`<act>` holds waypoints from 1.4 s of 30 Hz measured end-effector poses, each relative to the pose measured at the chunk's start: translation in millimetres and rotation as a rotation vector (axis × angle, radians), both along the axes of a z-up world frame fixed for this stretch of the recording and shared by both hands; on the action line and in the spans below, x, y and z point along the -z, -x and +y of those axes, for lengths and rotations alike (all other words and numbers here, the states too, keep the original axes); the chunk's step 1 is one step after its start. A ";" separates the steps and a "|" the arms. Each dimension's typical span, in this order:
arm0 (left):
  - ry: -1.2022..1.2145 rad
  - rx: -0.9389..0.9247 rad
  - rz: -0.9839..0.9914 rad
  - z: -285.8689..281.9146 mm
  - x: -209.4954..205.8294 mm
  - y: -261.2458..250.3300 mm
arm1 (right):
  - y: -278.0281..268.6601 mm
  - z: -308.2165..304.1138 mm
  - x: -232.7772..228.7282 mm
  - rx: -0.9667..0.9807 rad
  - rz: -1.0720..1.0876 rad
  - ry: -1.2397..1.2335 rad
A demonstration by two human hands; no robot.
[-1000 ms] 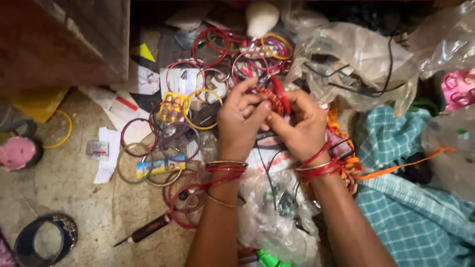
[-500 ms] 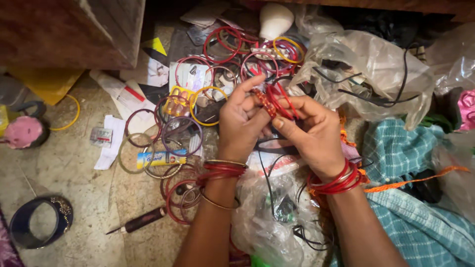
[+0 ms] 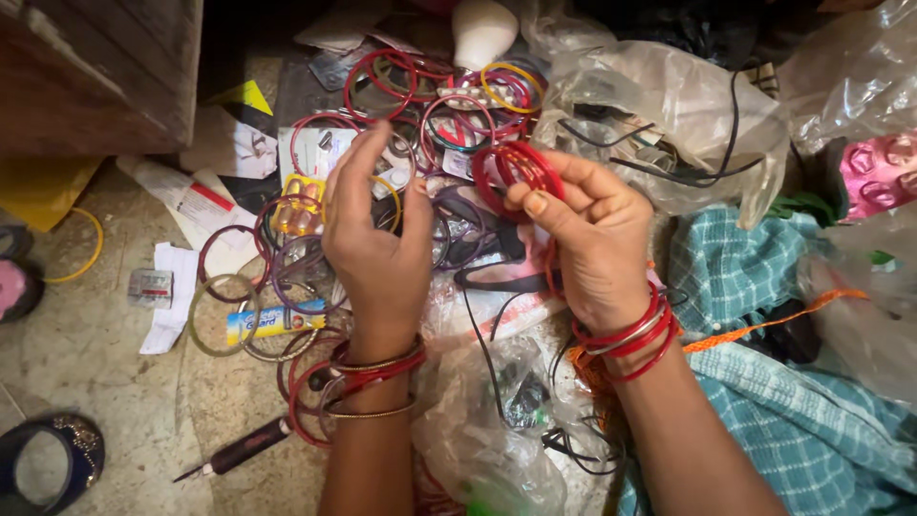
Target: The person cleans a wooden drawer with a cloth, then sorts through a pile of bangles and other small items on the floor. They pick up and examine several bangles, separating them by color and type.
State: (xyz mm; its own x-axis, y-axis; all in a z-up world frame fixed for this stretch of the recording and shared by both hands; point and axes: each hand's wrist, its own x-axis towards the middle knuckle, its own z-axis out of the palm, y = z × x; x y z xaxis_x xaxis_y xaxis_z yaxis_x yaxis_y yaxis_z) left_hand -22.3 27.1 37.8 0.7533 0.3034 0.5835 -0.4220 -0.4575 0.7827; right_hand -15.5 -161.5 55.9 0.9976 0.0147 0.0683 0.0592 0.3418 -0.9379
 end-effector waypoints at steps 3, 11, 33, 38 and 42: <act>-0.224 -0.095 0.087 2.1 -2.0 -2.3 | 0.4 1.7 -2.9 -0.014 -0.045 0.018; -0.578 -0.176 0.324 -2.2 -1.9 -3.9 | 2.7 4.4 -1.1 -0.017 -0.151 0.161; -0.536 -0.200 0.261 23.8 -11.9 8.1 | 10.4 9.4 -0.4 0.318 -0.359 0.670; -0.512 -0.298 0.344 22.9 -10.5 6.2 | -4.8 -9.2 9.4 0.518 -0.247 0.509; -0.554 -0.308 0.265 15.1 -14.0 9.5 | -8.9 -16.0 13.5 0.541 -0.199 0.406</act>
State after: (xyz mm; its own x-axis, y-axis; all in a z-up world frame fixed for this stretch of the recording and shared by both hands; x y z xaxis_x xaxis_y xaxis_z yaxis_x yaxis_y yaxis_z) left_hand -31.8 42.1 51.8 0.8195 0.2367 0.5218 -0.0349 -0.8884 0.4578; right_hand -6.6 -177.5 42.4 0.8413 -0.4169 0.3440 0.3055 -0.1583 -0.9389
